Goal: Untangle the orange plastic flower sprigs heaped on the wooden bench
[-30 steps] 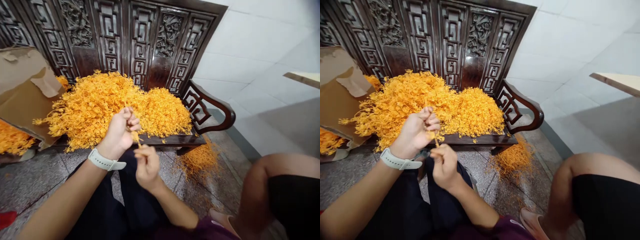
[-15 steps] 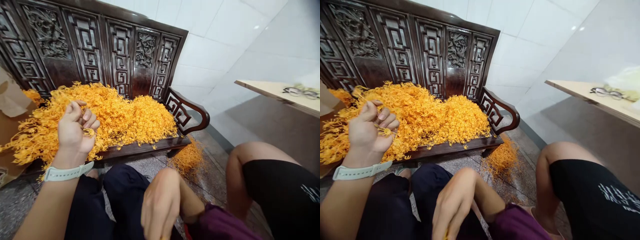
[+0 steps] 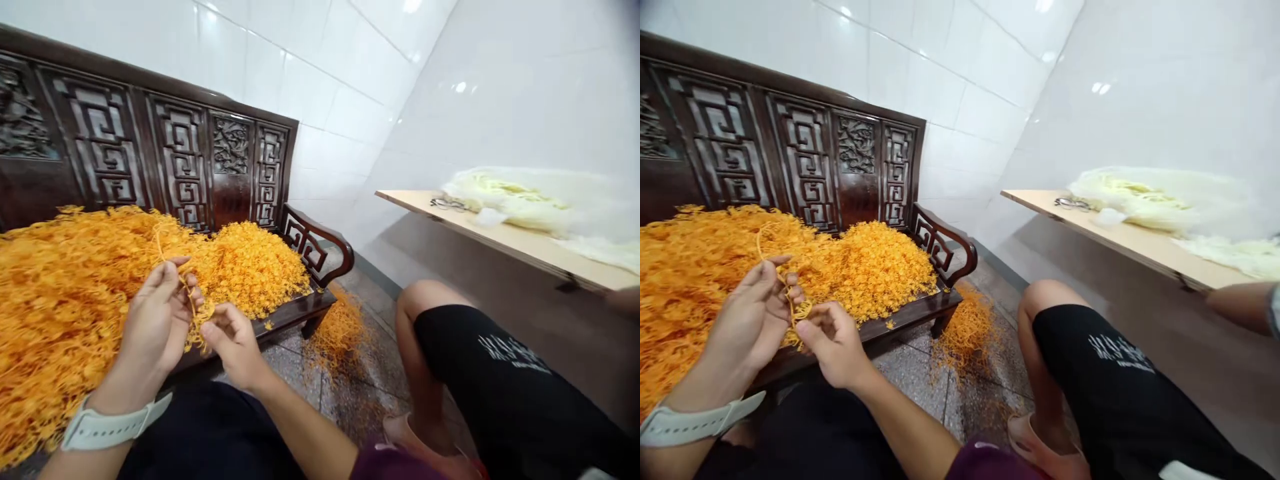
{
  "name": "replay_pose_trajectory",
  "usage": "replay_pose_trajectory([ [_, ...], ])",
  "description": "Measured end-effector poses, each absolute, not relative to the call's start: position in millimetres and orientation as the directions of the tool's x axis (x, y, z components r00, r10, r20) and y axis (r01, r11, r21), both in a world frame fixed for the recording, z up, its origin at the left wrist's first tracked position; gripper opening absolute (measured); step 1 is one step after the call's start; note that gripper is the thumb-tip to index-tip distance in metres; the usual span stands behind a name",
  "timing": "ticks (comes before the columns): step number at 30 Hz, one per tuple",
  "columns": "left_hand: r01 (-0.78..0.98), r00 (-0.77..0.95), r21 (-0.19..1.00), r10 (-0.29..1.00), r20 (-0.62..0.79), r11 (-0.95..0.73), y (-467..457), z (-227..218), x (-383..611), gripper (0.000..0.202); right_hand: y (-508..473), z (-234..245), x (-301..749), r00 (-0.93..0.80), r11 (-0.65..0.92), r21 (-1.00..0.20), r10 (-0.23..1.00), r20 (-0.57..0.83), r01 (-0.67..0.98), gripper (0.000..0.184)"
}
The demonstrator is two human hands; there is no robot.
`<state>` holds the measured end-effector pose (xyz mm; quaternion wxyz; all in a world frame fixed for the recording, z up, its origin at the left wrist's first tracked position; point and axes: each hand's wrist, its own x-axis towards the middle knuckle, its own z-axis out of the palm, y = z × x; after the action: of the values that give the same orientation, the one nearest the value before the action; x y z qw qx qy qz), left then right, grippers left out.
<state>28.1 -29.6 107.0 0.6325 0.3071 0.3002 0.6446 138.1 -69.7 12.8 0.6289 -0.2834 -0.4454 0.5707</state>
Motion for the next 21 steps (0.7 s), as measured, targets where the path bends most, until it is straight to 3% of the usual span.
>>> replay_pose_trajectory([
  [7, -0.530, -0.048, 0.841, 0.994, 0.096, -0.107, -31, 104, 57, 0.009, -75, 22, 155, -0.194, -0.096, -0.730, 0.980, 0.051, -0.677, 0.053],
  [12, -0.518, -0.039, 0.847, 0.993, 0.113, -0.117, -25, 105, 69, 0.008, -86, 19, 161, -0.088, 0.003, -0.814, 0.994, 0.067, -0.582, 0.047],
  [16, -0.569, 0.006, 0.822, 1.000, -0.026, 0.025, -21, 105, 70, 0.011, -104, 13, 158, -0.272, -0.129, -0.772, 0.961, 0.059, -0.623, 0.047],
  [19, -0.626, 0.119, 0.753, 0.979, -0.163, 0.202, -29, 107, 73, 0.022, -110, 11, 167, -0.465, -0.294, -0.671, 0.881, 0.086, -0.681, 0.046],
  [21, -0.645, 0.194, 0.714, 0.962, -0.192, 0.272, -37, 108, 77, 0.023, -110, 11, 178, -0.560, -0.349, -0.666, 0.819, 0.126, -0.659, 0.048],
])
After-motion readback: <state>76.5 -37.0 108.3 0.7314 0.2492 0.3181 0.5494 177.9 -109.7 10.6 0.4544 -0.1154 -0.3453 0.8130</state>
